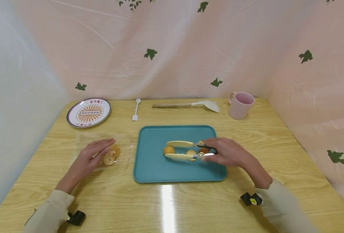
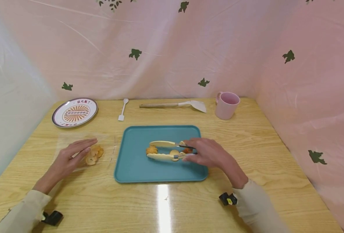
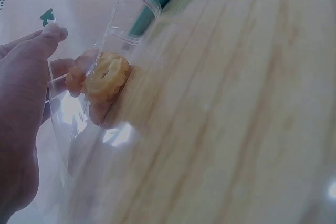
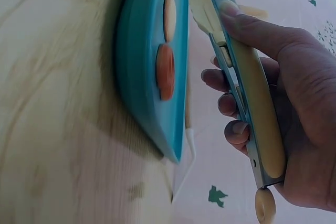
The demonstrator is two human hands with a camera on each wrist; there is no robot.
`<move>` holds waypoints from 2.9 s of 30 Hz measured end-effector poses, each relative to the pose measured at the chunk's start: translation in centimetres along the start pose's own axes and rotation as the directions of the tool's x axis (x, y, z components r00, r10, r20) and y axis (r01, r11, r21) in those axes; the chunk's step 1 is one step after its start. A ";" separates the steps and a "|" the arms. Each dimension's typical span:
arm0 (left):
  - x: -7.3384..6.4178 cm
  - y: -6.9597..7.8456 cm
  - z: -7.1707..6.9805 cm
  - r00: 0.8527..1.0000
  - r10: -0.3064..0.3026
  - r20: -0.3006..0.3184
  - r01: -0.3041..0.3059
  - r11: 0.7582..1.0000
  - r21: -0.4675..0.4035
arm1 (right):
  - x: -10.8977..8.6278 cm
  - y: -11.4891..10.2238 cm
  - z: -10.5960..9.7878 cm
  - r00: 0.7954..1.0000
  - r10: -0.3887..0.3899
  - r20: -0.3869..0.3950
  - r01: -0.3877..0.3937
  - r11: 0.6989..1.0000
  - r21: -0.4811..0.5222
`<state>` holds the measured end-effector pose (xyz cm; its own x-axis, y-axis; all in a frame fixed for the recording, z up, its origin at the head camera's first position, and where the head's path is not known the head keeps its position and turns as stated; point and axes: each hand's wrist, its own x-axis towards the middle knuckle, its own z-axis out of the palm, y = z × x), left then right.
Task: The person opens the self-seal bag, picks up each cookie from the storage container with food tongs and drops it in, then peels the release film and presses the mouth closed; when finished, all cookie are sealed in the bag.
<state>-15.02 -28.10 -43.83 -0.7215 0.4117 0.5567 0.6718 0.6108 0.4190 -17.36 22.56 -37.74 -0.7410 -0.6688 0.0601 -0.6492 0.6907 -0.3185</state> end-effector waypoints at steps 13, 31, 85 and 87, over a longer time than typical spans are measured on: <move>0.2 0.3 0.1 1.000 0.011 -0.022 -0.011 1.000 -0.016 | 3.7 -1.6 1.1 0.996 -0.093 -0.018 0.093 0.995 0.026; 0.1 0.3 0.0 1.000 -0.002 -0.004 0.002 1.000 0.007 | 7.9 -4.1 3.3 0.993 -0.115 0.033 0.114 0.993 0.032; 0.2 0.2 0.1 1.000 0.023 -0.017 -0.023 1.000 -0.010 | 14.8 -8.2 6.3 0.972 -0.222 0.074 0.209 0.967 0.145; 0.2 0.1 0.1 0.999 0.028 -0.016 -0.029 1.000 -0.011 | 14.9 -8.4 6.3 0.972 -0.219 0.080 0.206 0.967 0.149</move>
<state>-15.09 -27.89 -43.78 -0.6994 0.4183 0.5795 0.6940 0.5913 0.4108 -21.89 5.07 -40.19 -0.5645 -0.8238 0.0524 -0.7550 0.4896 -0.4362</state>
